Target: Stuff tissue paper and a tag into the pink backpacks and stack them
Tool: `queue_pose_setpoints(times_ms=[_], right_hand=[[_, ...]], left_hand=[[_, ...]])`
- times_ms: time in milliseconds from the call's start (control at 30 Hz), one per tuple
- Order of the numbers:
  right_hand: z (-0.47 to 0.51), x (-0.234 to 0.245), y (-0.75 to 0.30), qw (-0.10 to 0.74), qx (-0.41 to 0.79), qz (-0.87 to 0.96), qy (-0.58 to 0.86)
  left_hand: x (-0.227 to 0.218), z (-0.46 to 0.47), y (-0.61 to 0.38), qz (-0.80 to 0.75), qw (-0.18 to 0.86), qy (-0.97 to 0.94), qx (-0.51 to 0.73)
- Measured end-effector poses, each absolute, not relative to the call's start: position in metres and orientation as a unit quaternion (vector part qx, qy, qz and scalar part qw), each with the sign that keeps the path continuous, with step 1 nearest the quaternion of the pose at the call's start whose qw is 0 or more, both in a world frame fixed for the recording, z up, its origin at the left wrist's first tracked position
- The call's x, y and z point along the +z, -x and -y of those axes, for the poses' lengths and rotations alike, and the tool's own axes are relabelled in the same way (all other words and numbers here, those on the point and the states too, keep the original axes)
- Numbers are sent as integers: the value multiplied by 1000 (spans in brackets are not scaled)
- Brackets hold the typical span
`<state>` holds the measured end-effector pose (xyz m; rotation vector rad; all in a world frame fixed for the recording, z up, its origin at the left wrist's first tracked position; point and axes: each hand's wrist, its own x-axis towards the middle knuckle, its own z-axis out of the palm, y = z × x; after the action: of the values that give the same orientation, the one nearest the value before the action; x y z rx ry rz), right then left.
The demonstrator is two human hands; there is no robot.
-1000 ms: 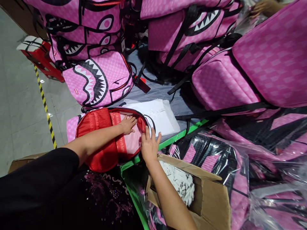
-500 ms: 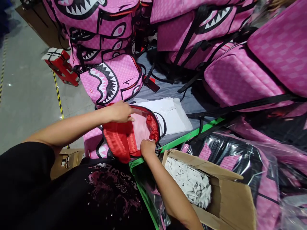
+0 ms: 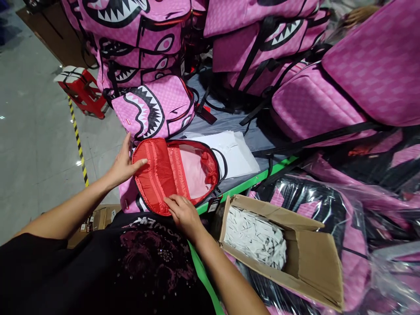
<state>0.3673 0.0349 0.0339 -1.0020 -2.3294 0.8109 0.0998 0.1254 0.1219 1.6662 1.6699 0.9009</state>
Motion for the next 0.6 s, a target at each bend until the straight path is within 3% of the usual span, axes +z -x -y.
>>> queue_pose_setpoints(times_ms=[67, 133, 200, 367, 600], right_hand=[[-36, 37, -364, 221, 273, 868, 351], [-36, 38, -360, 205, 271, 875, 345], [-34, 36, -355, 176, 278, 874, 358], [-26, 33, -346, 116, 246, 871, 409], [-21, 41, -366, 141, 163, 871, 442]], left_hand=[[115, -107, -104, -640, 463, -484, 377], [109, -89, -110, -622, 624, -329, 340], [106, -76, -116, -608, 696, -221, 310], [114, -73, -127, -582, 700, -181, 372], [124, -94, -149, -578, 707, -203, 352]])
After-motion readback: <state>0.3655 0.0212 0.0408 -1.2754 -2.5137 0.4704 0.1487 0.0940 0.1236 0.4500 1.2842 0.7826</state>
